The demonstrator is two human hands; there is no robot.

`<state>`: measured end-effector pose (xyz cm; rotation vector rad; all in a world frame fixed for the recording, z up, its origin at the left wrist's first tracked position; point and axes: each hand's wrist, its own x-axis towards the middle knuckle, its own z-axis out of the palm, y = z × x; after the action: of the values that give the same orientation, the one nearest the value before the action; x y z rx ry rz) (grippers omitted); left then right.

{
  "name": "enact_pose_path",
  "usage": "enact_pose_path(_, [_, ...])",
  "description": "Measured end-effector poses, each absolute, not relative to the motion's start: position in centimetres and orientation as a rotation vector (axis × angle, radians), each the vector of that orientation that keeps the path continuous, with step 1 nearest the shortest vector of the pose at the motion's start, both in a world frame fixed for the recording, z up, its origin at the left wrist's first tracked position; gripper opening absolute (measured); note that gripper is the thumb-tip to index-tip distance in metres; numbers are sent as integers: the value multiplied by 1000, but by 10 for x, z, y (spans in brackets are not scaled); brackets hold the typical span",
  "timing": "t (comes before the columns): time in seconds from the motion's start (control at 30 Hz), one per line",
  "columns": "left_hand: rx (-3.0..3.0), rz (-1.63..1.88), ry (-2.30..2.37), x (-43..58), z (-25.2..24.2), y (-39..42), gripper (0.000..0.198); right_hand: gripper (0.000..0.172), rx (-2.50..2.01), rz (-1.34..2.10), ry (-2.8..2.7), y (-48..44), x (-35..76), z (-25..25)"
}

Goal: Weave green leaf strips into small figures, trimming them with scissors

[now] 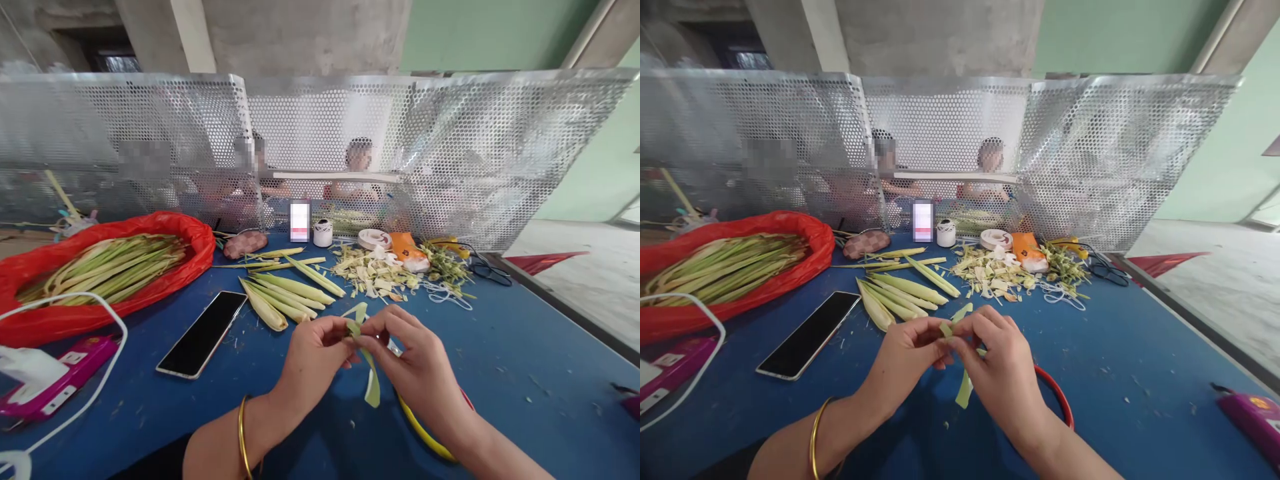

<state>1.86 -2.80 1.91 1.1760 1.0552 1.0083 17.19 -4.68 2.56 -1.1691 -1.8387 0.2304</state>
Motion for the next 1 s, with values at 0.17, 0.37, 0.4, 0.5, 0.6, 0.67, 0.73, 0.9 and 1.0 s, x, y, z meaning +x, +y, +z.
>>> enact_pose_path(0.17, [1284, 993, 1013, 19, 16, -31, 13, 22, -1162, 288, -1778, -50, 163, 22])
enact_pose_path(0.37, [1238, 994, 974, 20, 18, -33, 8, 13, -1019, 24, -1919, -49, 164, 17])
enact_pose_path(0.4, [1172, 985, 965, 19, 19, -32, 6, 15, -987, -27, -1955, -49, 167, 19])
enact_pose_path(0.5, [965, 1001, 940, 14, 22, -24, 12, 27, -864, -171, -2137, -50, 178, 31])
enact_pose_path(0.6, [813, 1023, 923, 9, 24, -18, 17, 34, -792, -388, -2377, -50, 184, 41])
enact_pose_path(0.67, [767, 1020, 923, 8, 24, -16, 18, 33, -770, -541, -2446, -49, 184, 43])
enact_pose_path(0.73, [742, 1003, 930, 8, 25, -16, 19, 27, -719, -652, -2450, -48, 183, 42])
enact_pose_path(0.9, [650, 968, 963, 9, 25, -17, 18, 24, -657, -784, -2422, -46, 185, 39])
enact_pose_path(1.0, [597, 941, 955, 8, 25, -16, 16, 24, -652, -821, -2433, -44, 186, 38])
